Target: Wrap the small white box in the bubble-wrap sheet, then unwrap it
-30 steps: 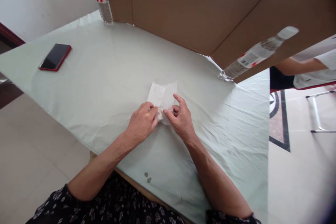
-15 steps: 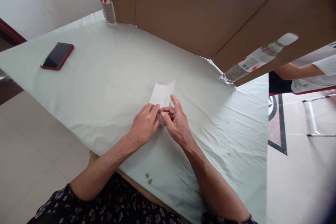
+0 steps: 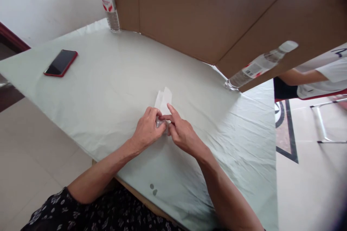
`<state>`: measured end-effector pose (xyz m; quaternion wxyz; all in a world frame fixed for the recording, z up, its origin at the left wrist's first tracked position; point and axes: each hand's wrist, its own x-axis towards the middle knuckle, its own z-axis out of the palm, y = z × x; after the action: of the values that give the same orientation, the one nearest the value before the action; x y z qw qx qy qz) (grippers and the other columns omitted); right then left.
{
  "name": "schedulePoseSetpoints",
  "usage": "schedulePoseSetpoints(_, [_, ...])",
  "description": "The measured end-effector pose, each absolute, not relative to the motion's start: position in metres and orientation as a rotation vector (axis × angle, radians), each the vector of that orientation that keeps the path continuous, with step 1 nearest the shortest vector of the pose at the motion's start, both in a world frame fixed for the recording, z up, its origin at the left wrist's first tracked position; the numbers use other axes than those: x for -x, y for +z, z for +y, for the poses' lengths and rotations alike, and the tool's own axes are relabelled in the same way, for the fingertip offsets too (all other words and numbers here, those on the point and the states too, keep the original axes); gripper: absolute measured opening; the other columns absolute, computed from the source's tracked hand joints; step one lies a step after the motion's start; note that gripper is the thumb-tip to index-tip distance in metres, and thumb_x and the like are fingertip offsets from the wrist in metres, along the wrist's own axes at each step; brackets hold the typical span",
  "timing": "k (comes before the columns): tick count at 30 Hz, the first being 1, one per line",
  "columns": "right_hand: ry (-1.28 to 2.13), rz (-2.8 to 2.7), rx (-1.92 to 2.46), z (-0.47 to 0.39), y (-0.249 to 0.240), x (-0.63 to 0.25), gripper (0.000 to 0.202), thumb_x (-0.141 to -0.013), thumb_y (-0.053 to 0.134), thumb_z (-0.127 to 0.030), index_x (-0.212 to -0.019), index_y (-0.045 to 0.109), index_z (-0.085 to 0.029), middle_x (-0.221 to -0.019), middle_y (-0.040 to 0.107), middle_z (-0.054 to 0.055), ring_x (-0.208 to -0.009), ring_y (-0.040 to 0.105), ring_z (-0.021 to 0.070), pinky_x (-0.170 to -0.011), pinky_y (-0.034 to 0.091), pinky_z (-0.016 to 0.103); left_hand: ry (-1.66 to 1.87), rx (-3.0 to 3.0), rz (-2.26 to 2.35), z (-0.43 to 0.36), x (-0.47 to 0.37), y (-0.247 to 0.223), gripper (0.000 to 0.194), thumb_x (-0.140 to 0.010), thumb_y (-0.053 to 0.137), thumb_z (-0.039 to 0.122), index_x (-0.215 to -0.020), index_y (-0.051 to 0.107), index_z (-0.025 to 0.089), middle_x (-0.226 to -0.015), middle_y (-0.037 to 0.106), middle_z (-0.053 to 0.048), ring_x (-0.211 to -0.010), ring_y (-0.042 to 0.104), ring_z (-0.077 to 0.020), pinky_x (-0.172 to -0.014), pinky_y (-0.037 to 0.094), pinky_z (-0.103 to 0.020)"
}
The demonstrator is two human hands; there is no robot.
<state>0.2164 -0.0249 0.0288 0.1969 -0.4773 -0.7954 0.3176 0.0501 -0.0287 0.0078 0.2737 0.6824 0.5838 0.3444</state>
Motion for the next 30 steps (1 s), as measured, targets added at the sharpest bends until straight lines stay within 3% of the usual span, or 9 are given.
schedulePoseSetpoints(4, [1.178,-1.929,1.277,-0.011,0.023,-0.222,0.067,-0.088,0.042,-0.018,-0.154,0.032,-0.023,-0.118,0.075,0.008,-0.062,0.066,0.0133,-0.07,0.058,0.034,0.876,-1.859,1.629,-0.025,-0.053,0.005,0.019,-0.076,0.059,0.011,-0.091,0.053,0.021,-0.092,0.058,-0.001,-0.073,0.058,-0.0152,-0.071,0.051,-0.031])
schedulePoseSetpoints(9, [1.059,-1.552,1.446,0.013,0.004,-0.23,0.053,-0.085,0.056,-0.036,-0.134,0.053,-0.016,-0.098,0.074,0.006,-0.064,0.066,0.0139,-0.069,0.057,0.033,0.896,-1.919,1.599,-0.025,-0.052,-0.001,0.027,-0.078,0.06,0.013,-0.104,0.058,0.021,-0.098,0.059,-0.002,-0.068,0.056,-0.0127,-0.072,0.053,-0.03])
schedulePoseSetpoints(14, [1.1,-1.594,1.716,0.039,-0.004,-0.231,0.061,-0.081,0.062,-0.039,-0.136,0.051,-0.015,-0.095,0.07,0.006,-0.057,0.064,0.0129,-0.053,0.051,0.027,0.962,-2.041,1.536,-0.027,-0.052,-0.007,0.043,-0.082,0.055,0.013,-0.124,0.064,0.023,-0.109,0.056,-0.006,-0.071,0.058,-0.0118,-0.067,0.053,-0.026])
schedulePoseSetpoints(20, [1.178,-1.563,1.673,0.062,-0.009,-0.209,0.069,-0.077,0.065,-0.04,-0.139,0.048,-0.013,-0.086,0.067,0.003,-0.05,0.054,0.0117,-0.043,0.044,0.025,1.054,-2.026,1.49,-0.028,-0.053,-0.014,0.033,-0.084,0.055,0.011,-0.11,0.072,0.02,-0.105,0.057,-0.006,-0.077,0.06,-0.0126,-0.074,0.055,-0.026])
schedulePoseSetpoints(23, [1.192,-1.536,1.548,0.071,-0.017,-0.203,0.062,-0.071,0.068,-0.037,-0.127,0.055,-0.015,-0.077,0.064,-0.001,-0.058,0.055,0.0131,-0.05,0.045,0.025,1.077,-2.032,1.492,-0.029,-0.054,-0.015,0.032,-0.084,0.055,0.011,-0.11,0.071,0.02,-0.106,0.057,-0.007,-0.08,0.061,-0.0134,-0.075,0.056,-0.027])
schedulePoseSetpoints(26, [1.244,-1.46,1.436,0.074,-0.023,-0.2,0.04,-0.067,0.068,-0.036,-0.101,0.061,-0.017,-0.076,0.063,-0.002,-0.066,0.056,0.0137,-0.058,0.045,0.025,1.069,-2.057,1.507,-0.03,-0.054,-0.016,0.032,-0.085,0.055,0.011,-0.111,0.07,0.02,-0.11,0.057,-0.008,-0.078,0.06,-0.0128,-0.075,0.056,-0.027])
schedulePoseSetpoints(28, [1.286,-1.415,1.393,0.074,-0.024,-0.199,0.026,-0.067,0.069,-0.038,-0.081,0.058,-0.019,-0.072,0.059,-0.003,-0.065,0.052,0.0127,-0.058,0.043,0.026,1.06,-2.057,1.521,-0.031,-0.054,-0.016,0.031,-0.085,0.054,0.012,-0.111,0.07,0.02,-0.11,0.057,-0.008,-0.079,0.061,-0.0135,-0.075,0.056,-0.028])
schedulePoseSetpoints(30, [1.342,-1.37,1.334,0.071,-0.022,-0.198,0.025,-0.068,0.069,-0.04,-0.073,0.055,-0.02,-0.068,0.054,-0.004,-0.063,0.049,0.012,-0.058,0.04,0.026,1.05,-2.037,1.53,-0.03,-0.053,-0.016,0.031,-0.085,0.055,0.013,-0.111,0.07,0.018,-0.107,0.057,-0.008,-0.078,0.061,-0.014,-0.074,0.056,-0.028])
